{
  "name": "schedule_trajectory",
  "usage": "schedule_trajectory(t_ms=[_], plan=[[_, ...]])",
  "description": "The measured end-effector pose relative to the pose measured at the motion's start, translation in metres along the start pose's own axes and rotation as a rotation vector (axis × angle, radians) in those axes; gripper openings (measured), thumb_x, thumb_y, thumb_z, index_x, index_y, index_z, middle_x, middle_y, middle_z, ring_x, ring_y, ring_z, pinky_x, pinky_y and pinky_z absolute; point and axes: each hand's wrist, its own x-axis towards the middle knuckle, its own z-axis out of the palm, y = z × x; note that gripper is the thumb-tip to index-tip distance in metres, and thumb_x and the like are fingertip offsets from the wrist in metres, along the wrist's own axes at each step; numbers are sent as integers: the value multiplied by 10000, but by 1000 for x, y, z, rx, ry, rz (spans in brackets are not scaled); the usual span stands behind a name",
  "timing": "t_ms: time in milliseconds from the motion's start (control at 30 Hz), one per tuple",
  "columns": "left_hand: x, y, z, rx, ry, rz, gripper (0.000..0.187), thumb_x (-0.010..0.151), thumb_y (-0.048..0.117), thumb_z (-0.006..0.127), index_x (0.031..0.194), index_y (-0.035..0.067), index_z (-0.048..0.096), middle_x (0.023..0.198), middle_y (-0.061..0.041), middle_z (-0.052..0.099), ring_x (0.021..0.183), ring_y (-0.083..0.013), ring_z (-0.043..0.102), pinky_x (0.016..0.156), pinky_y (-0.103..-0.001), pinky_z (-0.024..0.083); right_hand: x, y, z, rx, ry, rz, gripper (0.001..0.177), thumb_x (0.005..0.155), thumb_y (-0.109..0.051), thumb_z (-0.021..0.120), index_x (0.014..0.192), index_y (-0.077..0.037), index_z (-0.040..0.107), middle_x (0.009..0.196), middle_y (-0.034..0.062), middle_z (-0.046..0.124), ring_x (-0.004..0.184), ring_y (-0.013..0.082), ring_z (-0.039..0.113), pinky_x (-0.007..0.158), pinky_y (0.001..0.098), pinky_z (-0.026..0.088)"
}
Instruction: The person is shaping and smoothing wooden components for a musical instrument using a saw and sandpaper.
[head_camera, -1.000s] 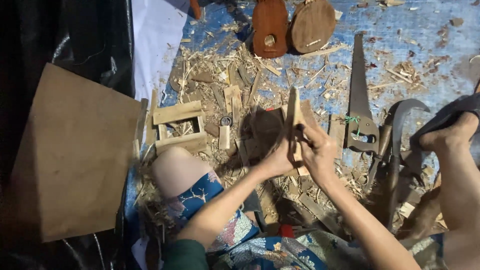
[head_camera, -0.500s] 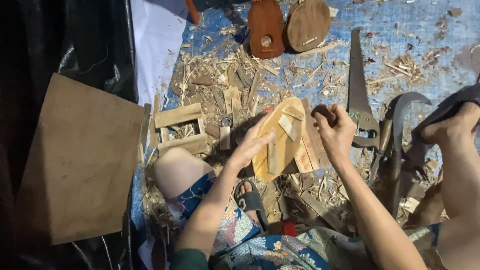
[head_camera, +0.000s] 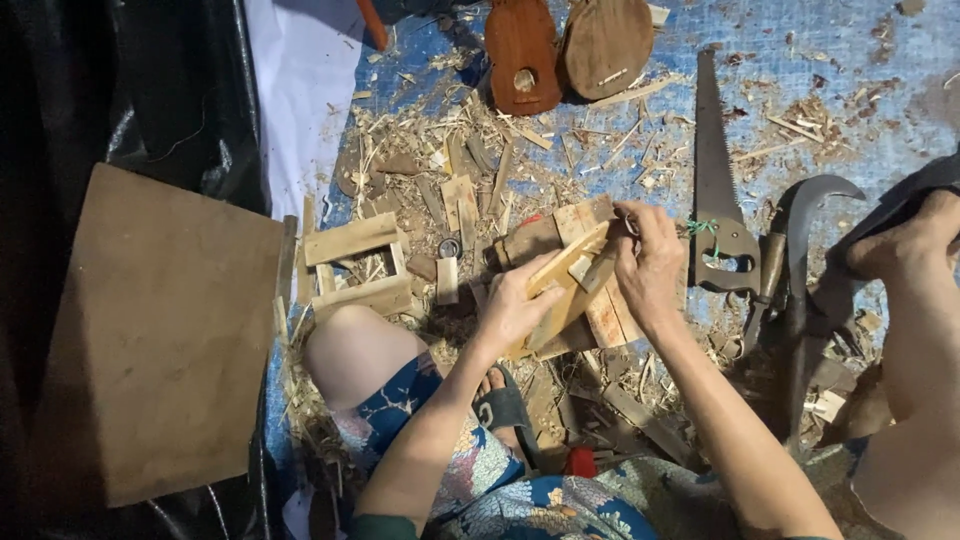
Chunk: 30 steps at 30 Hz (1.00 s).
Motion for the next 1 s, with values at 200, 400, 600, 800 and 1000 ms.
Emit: schedule_trajectory(t_ms=[200, 400, 600, 800, 1000], plan=[[2, -16, 10, -42, 7, 275, 550, 821, -6, 753, 1331, 196, 708, 1150, -152, 755, 1074, -397, 713, 860, -468, 589, -1, -11, -10, 17, 57, 24, 293, 926, 121, 643, 1071, -101, 767, 959, 114, 755, 900, 339, 719, 769, 408, 563], [-7, -12, 23, -61, 9, 383, 564, 833, -112, 705, 1364, 74, 660, 1200, -252, 707, 1117, -471, 673, 892, -535, 569, -8, -16, -11, 296, 83, 378, 212, 976, 34, 633, 1058, -94, 780, 951, 119, 764, 871, 165, 702, 752, 350, 584], [-38, 17, 69, 86, 42, 416, 560, 940, -153, 549, 1470, 28, 537, 1285, -260, 655, 1178, -398, 641, 1020, -536, 532, 0, -28, -20, 639, 54, 773, 183, 967, -118, 614, 1085, -137, 753, 1138, -9, 729, 873, 16, 590, 751, 154, 573], [-44, 6, 96, 72, -324, 246, 862, 878, 53, 712, 1609, 58, 255, 1674, -282, 157, 1478, -517, 258, 1197, -686, 232, -17, 11, -19, 702, 21, 870, 228, 940, 19, 635, 1084, -90, 774, 847, 25, 705, 749, 46, 602, 641, 231, 531], [-1, 42, 13, -1, 171, 14, 909, 847, 24, 759, 1598, 19, 247, 1612, -385, 141, 1476, -562, 200, 1187, -655, 304, -24, 16, -22, 770, -143, 827, 148, 949, 1, 660, 1032, -68, 762, 670, -18, 532, 592, 31, 516, 487, 237, 451]])
